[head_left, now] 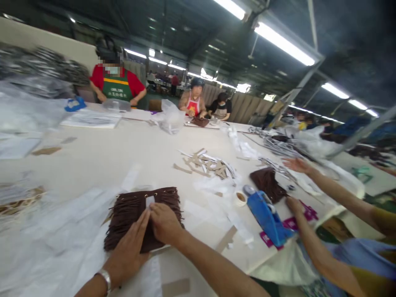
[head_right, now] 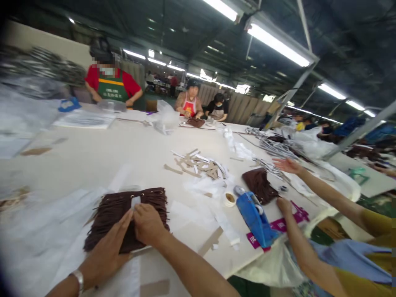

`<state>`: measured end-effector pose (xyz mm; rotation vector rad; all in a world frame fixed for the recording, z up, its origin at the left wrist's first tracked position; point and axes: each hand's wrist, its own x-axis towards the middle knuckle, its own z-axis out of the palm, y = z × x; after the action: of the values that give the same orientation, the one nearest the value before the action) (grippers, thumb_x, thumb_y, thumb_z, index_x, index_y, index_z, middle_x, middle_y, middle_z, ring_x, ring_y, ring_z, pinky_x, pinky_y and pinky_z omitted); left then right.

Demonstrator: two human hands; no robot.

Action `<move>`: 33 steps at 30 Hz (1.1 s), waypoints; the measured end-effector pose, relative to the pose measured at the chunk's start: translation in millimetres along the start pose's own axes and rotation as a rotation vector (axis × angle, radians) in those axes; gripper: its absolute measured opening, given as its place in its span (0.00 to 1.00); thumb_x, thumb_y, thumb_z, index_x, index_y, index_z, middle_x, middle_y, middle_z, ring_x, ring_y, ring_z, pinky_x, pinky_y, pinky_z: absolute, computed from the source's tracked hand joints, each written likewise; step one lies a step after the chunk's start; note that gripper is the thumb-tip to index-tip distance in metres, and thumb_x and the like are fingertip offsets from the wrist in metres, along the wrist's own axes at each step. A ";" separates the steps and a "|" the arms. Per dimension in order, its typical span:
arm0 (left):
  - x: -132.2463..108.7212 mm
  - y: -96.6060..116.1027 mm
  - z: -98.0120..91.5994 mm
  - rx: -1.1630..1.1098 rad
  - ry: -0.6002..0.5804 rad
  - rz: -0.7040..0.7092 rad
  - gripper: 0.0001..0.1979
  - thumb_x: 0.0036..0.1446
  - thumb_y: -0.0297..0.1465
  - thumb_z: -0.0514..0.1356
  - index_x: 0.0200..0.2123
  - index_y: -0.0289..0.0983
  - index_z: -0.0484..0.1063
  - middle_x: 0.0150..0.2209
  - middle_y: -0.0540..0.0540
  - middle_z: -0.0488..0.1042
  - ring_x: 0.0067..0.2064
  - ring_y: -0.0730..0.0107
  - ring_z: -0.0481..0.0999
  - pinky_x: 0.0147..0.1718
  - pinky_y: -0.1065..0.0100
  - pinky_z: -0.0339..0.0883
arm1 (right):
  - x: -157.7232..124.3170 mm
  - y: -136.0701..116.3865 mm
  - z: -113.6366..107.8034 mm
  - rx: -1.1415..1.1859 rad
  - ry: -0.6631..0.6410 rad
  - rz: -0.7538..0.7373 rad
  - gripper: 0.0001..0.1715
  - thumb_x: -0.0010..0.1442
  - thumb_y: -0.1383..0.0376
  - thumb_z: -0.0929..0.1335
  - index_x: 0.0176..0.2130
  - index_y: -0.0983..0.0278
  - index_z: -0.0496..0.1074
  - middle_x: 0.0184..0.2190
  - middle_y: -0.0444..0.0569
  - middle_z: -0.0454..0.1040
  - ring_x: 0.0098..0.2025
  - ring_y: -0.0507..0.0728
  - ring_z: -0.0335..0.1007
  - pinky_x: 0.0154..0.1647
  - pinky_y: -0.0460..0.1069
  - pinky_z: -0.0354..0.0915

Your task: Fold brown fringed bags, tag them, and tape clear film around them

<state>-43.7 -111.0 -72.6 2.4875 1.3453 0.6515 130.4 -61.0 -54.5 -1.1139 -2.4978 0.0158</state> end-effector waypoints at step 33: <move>13.9 3.4 -20.9 0.351 -0.333 0.069 0.47 0.47 0.46 0.65 0.64 0.29 0.52 0.69 0.30 0.39 0.60 0.42 0.57 0.56 0.53 0.53 | -166.6 -108.8 -41.9 0.277 -0.130 -0.043 0.14 0.63 0.70 0.62 0.46 0.60 0.72 0.50 0.51 0.74 0.49 0.59 0.67 0.50 0.55 0.64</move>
<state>-44.8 -101.2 -49.2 2.7613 1.3407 0.0004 168.3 -260.8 -56.8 -0.9706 -2.5328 0.4217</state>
